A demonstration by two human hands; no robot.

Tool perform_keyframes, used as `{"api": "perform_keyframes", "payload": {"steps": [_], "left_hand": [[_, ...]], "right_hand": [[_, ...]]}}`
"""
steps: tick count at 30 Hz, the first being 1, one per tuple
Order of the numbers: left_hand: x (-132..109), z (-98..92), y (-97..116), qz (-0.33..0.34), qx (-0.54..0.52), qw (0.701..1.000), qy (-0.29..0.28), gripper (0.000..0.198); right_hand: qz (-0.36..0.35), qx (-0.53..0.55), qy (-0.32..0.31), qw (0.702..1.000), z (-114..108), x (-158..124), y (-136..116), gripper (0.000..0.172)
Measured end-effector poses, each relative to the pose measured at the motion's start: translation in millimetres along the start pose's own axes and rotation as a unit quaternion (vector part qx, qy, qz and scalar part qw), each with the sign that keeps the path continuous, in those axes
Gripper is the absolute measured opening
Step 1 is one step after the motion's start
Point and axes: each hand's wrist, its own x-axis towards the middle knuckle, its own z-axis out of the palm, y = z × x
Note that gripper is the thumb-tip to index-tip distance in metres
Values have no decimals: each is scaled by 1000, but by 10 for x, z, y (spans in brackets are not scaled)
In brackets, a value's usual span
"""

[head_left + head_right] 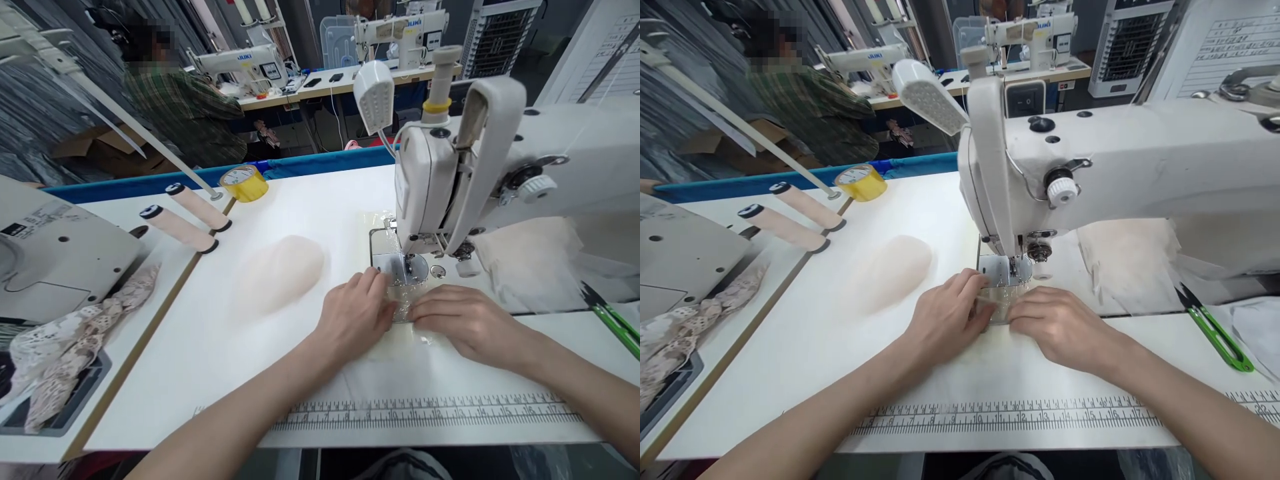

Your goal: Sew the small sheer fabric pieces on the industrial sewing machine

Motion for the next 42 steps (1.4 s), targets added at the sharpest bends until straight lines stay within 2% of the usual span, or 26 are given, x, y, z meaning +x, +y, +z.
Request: {"api": "perform_keyframes", "payload": {"steps": [3, 6, 9, 11, 12, 14, 16, 18, 21, 25, 27, 29, 31, 33, 35, 38, 39, 40, 42], "left_hand": [[37, 33, -59, -26, -8, 999, -43, 11], [40, 23, -74, -36, -42, 998, -39, 10], [40, -10, -36, -49, -149, 987, -30, 11], [43, -34, 17, -70, -236, 969, -27, 8], [46, -47, 48, -78, -275, 958, -27, 7], [52, -76, 108, -87, -344, 935, -26, 7], [59, -105, 150, -88, -395, 914, -26, 7], [70, -127, 164, -97, -434, 895, -34, 8], [93, -138, 145, -134, -496, 855, -75, 12], [106, -145, 130, -170, -571, 793, -129, 19], [92, -167, 155, -175, -557, 804, -111, 21], [70, -197, 197, -171, -509, 840, -81, 35], [53, -222, 233, -172, -467, 863, -81, 44], [53, -231, 241, -189, -467, 857, -110, 33], [69, -224, 217, -208, -501, 829, -136, 20], [98, -198, 155, -224, -567, 777, -159, 19], [100, -186, 140, -225, -578, 769, -158, 18], [98, -173, 131, -220, -580, 769, -151, 17], [78, -144, 129, -193, -554, 800, -122, 12]], "right_hand": [[14, -2, 1, 1000, -44, -32, 38, 33], [32, -28, 7, 999, -62, -60, 61, 32], [60, -80, 37, 994, -58, -60, 33, 24], [113, -95, 66, 987, -47, -40, -15, 20], [156, -77, 72, 982, -40, -25, -43, 23], [262, 32, 59, 963, -31, 11, -93, 34], [346, 197, 34, 917, -30, 45, -121, 34], [376, 323, 22, 868, -41, 71, -125, 21], [381, 378, 16, 844, -64, 94, -107, 13], [392, 371, 33, 841, -69, 110, -95, 12], [400, 345, 57, 847, -53, 113, -96, 15], [403, 321, 75, 854, -34, 115, -101, 20], [399, 310, 75, 860, -20, 117, -107, 23], [393, 311, 59, 864, -19, 118, -111, 25], [389, 311, 37, 867, -30, 115, -109, 25], [398, 291, 19, 870, -60, 98, -90, 19], [406, 285, 19, 868, -70, 89, -82, 18], [412, 284, 19, 866, -78, 80, -75, 17], [410, 286, 28, 865, -89, 63, -73, 15]]}}
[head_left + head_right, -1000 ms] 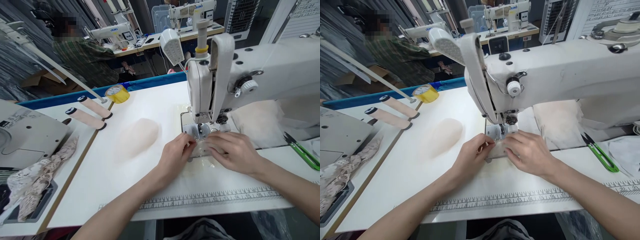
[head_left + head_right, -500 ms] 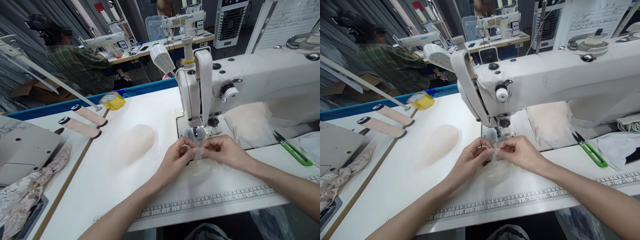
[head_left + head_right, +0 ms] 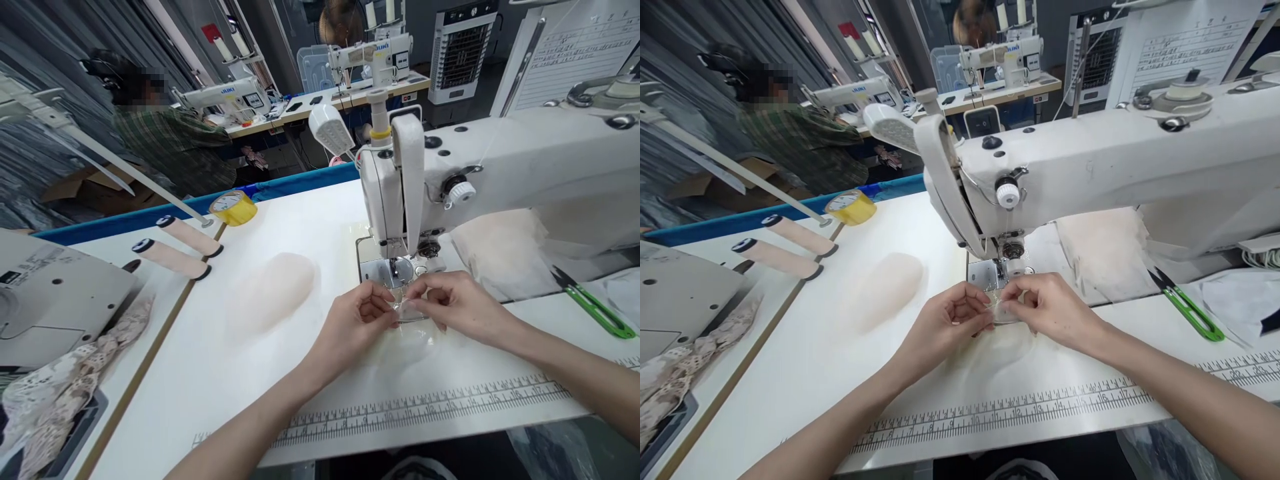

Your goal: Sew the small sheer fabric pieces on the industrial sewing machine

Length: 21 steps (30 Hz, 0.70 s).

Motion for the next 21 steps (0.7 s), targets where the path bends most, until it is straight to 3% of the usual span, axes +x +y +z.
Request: {"api": "perform_keyframes", "payload": {"steps": [4, 7, 9, 15, 21], "left_hand": [[-35, 33, -56, 116, 161, 979, 49, 2], [-51, 32, -79, 181, 249, 950, 50, 12], [-54, 23, -99, 227, 285, 930, 52, 16], [-48, 3, -184, 360, 348, 855, 133, 13], [-37, 0, -197, 394, 358, 832, 154, 14]], "right_hand": [[-122, -46, 19, 991, 16, -47, 3, 10], [-242, -108, 55, 963, 42, -78, 22, 12], [-284, -132, 76, 946, 55, -84, 48, 11], [-277, -133, 81, 948, 82, -65, 115, 16], [-288, -157, 54, 943, 99, -66, 112, 19]]}}
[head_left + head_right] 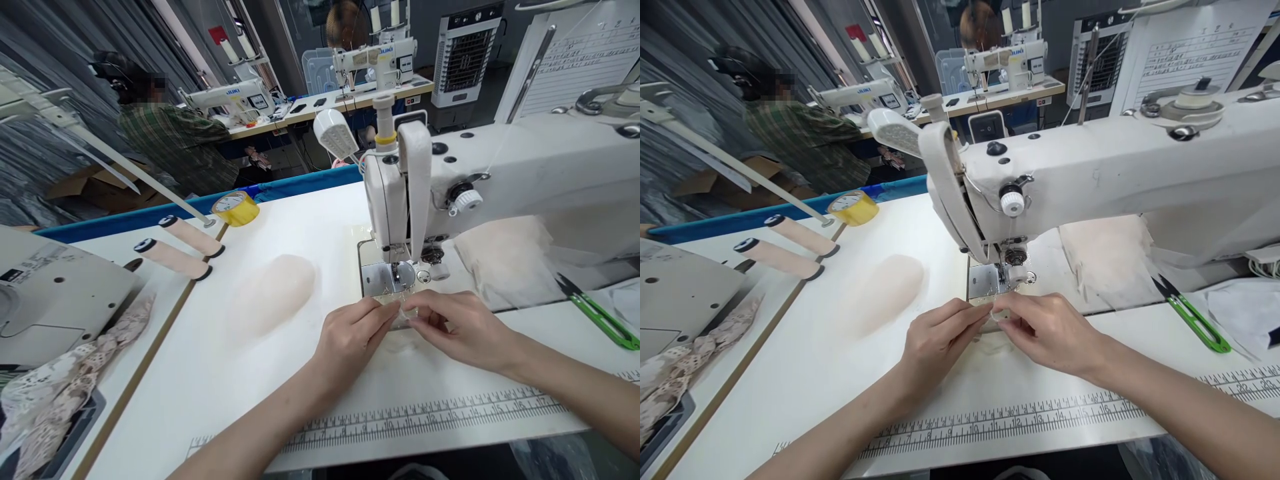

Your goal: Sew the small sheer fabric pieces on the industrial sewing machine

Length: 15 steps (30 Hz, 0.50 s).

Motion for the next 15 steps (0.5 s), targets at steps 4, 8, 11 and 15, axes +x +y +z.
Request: {"api": "perform_keyframes", "payload": {"steps": [4, 8, 11, 15], "left_hand": [[11, -6, 6, 14, 2, 1000, 17, 12], [19, -8, 12, 22, -1, 999, 26, 9], [23, -8, 15, 22, 4, 999, 27, 6], [25, -12, 21, 21, 5, 999, 24, 5]], "right_hand": [[1, 4, -11, 1000, -4, -5, -3, 23], [9, -2, -27, 1000, -10, -14, -2, 19], [10, -9, -28, 1000, -7, -14, -1, 17], [5, -6, -26, 1000, 0, -12, -4, 20]]}}
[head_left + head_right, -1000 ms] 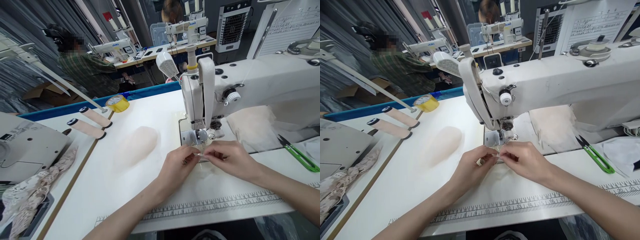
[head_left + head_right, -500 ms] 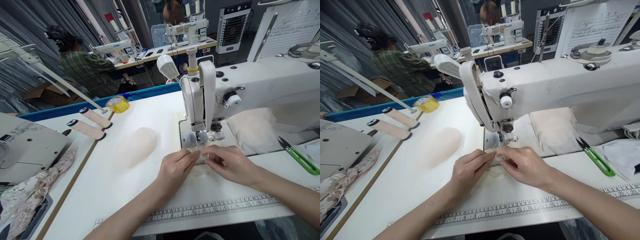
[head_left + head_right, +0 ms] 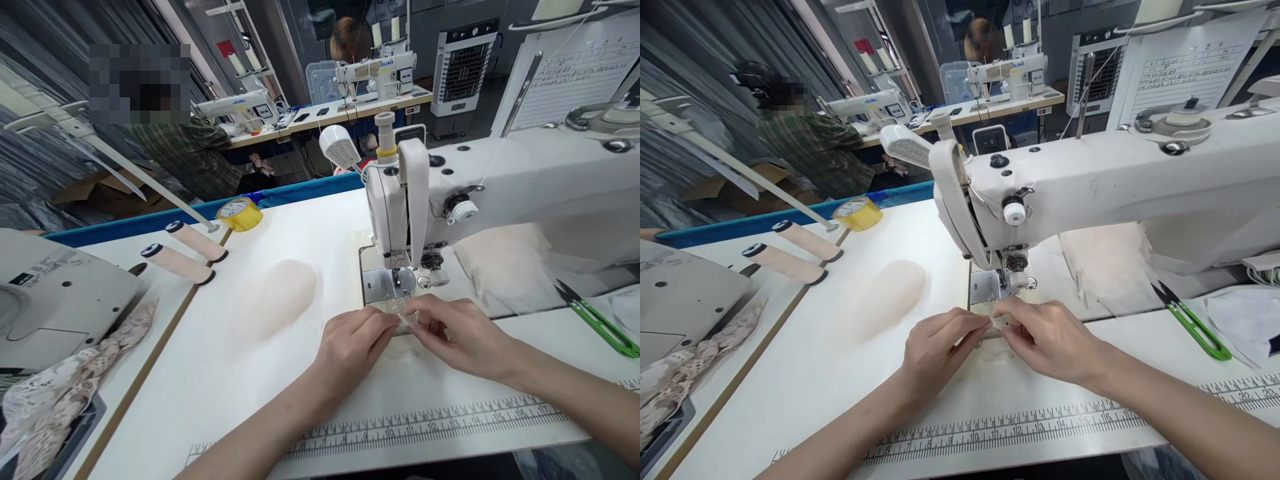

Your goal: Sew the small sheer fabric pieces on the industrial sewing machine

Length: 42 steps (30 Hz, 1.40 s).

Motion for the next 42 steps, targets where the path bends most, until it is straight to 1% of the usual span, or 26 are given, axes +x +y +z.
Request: {"api": "perform_keyframes", "payload": {"steps": [8, 11, 15, 19, 25, 28, 30, 33, 36, 38, 40, 42], "left_hand": [[4, -15, 11, 0, 11, 1000, -8, 6], [0, -10, 7, 0, 8, 1000, -5, 6], [-7, 3, 1, 1, -7, 1000, -4, 9], [-8, 11, -1, 4, -2, 1000, 1, 8], [8, 8, 9, 3, 8, 1000, 7, 7], [16, -1, 18, 4, 10, 1000, 7, 7], [18, -8, 23, 11, 14, 1000, 5, 8], [14, -13, 31, 18, 20, 1000, 0, 8], [10, -9, 41, -7, 4, 1000, -14, 8], [10, -7, 49, -20, -8, 999, -25, 15], [10, -6, 58, -21, -17, 999, -34, 19], [11, -9, 65, -24, -26, 999, -40, 15]], "right_hand": [[2, -5, -2, 1000, -3, 10, -14, 15], [-16, -10, 5, 1000, -5, 9, -18, 14], [-41, -20, 12, 999, -8, 8, -23, 19], [-33, -29, -1, 999, -1, 3, -11, 22], [-33, -35, 1, 999, -8, 7, -2, 21], [-43, -34, 13, 998, -11, 21, -11, 21], [-54, -37, 31, 997, -3, 26, -9, 19], [-89, -61, 80, 991, 8, 18, 14, 15], [-155, -136, 121, 971, -17, -4, 28, 16], [-207, -194, 117, 952, -61, -15, 12, 17], [-252, -226, 97, 936, -114, -17, -27, 18], [-281, -241, 82, 925, -160, -13, -70, 19]]}}
